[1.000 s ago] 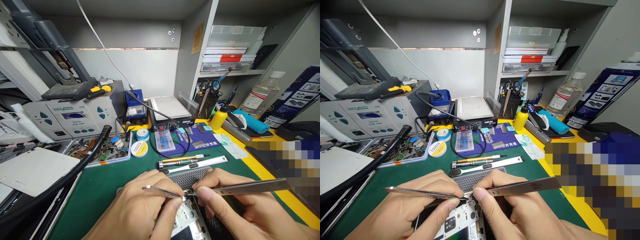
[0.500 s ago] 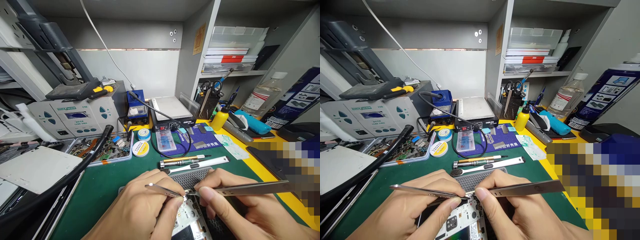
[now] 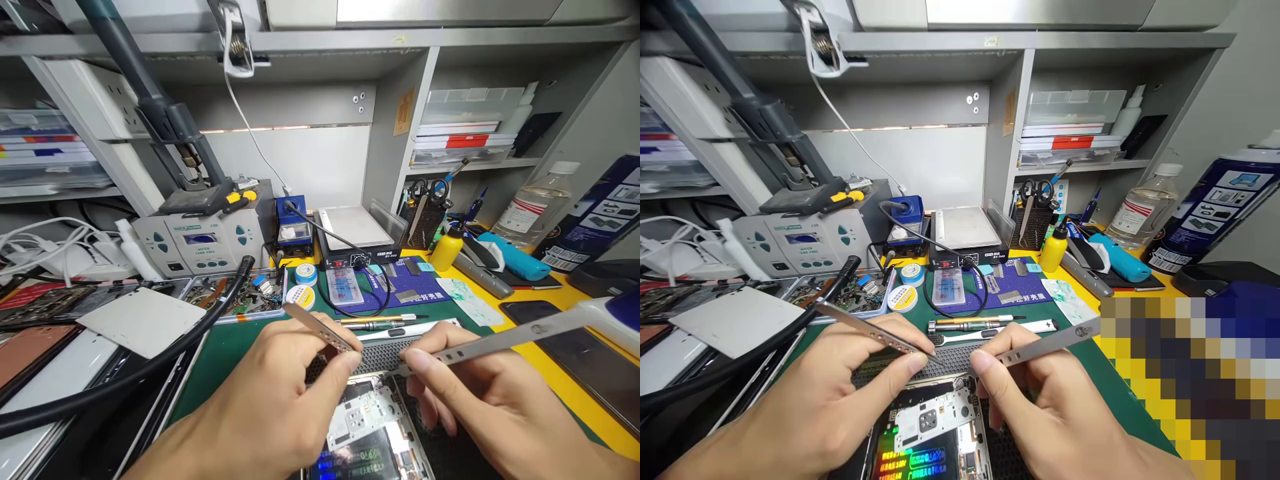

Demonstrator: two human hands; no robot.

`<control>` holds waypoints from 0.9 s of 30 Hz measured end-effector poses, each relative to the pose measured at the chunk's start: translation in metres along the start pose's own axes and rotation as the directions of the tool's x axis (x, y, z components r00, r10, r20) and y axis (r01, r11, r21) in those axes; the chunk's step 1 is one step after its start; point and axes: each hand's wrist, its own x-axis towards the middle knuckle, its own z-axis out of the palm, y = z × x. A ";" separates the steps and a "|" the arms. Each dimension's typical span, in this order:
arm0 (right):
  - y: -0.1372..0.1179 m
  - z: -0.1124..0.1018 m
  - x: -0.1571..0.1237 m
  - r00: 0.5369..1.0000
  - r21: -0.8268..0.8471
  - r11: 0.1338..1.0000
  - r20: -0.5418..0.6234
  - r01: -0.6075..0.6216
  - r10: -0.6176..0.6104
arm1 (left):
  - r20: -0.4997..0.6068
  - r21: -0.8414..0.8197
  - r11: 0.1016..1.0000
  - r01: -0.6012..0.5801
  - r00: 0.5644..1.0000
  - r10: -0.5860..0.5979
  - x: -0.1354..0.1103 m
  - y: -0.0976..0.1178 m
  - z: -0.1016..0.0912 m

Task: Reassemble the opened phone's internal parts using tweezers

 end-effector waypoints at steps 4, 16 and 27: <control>-0.002 0.001 0.002 0.999 0.099 0.994 0.019 -0.036 0.034 | -0.049 0.034 0.998 0.054 0.997 -0.052 -0.005 0.004 -0.011; -0.002 -0.007 0.000 0.998 0.168 0.986 -0.056 0.021 -0.012 | -0.072 0.031 0.999 0.036 0.997 -0.034 -0.031 -0.014 -0.018; 0.001 -0.003 0.003 0.994 0.007 0.998 -0.081 -0.069 0.070 | -0.199 -0.038 0.992 -0.124 0.973 0.114 -0.040 -0.021 0.002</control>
